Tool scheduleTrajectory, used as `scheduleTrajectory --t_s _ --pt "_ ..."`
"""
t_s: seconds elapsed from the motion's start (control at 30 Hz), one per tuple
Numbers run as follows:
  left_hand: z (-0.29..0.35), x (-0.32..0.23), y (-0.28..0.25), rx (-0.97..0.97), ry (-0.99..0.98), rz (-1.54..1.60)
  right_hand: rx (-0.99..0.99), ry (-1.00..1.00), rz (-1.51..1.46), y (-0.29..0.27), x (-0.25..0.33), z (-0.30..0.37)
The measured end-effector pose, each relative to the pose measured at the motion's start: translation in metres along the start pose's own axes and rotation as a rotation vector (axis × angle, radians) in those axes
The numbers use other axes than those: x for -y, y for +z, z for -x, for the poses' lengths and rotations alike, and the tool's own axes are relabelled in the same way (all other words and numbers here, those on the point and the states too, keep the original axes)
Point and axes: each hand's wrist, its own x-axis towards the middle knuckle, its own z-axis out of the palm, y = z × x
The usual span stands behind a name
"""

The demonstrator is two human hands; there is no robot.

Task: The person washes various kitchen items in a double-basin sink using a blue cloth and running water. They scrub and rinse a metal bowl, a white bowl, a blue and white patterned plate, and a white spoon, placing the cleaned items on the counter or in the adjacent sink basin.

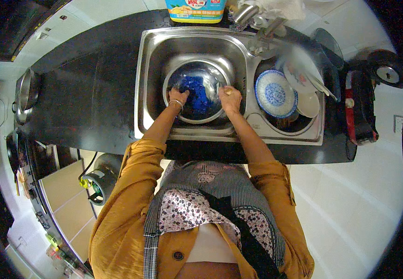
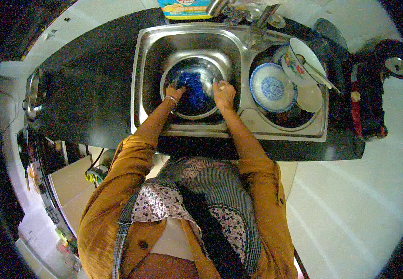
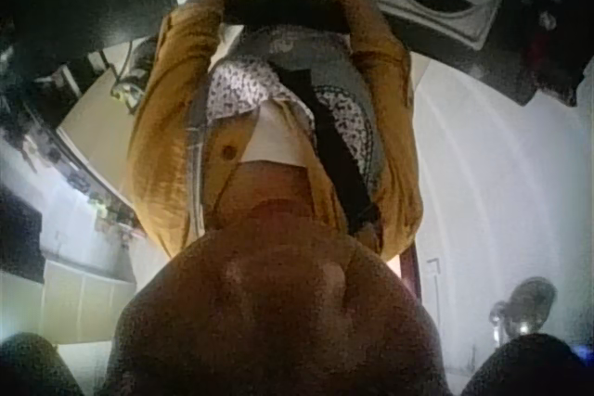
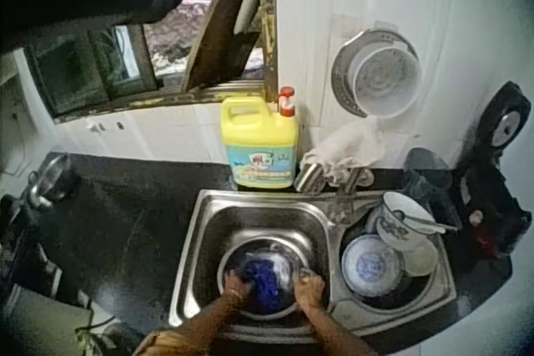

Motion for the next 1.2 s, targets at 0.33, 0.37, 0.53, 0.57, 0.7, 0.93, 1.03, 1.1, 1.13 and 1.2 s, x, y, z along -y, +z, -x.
scheduleTrajectory --t_s 0.33,0.37,0.53,0.57,0.7,0.93,1.03,1.1,1.13,1.2 --pt "-0.003 -0.04 -0.037 0.025 0.165 0.867 -0.067 0.134 -0.642 -0.017 0.045 0.018" --pt "0.0 -0.051 -0.043 0.121 -0.072 1.173 -0.046 0.184 -0.687 -0.02 0.054 0.022" --pt "-0.014 -0.02 -0.039 0.583 -0.176 1.102 -0.033 0.308 -0.845 -0.007 0.069 0.033" --pt "-0.013 -0.023 -0.039 0.617 -0.21 1.059 -0.047 0.317 -0.86 -0.006 0.068 0.032" --pt "0.0 -0.034 -0.052 0.736 -0.321 0.969 0.013 0.277 -0.795 -0.004 0.073 0.036" --pt "-0.022 0.015 0.003 0.349 0.363 0.51 0.039 0.372 -0.804 -0.001 0.073 0.035" --pt "-0.011 -0.001 0.006 0.265 0.284 0.391 0.062 0.331 -0.821 -0.003 0.072 0.036" --pt "-0.006 -0.006 0.005 0.183 0.335 0.294 0.108 0.327 -0.822 -0.004 0.074 0.039" --pt "0.003 -0.02 -0.005 0.125 0.33 0.134 0.126 0.342 -0.82 -0.006 0.07 0.038" --pt "-0.002 -0.023 -0.011 0.238 0.271 0.096 0.157 0.368 -0.818 -0.008 0.068 0.037"
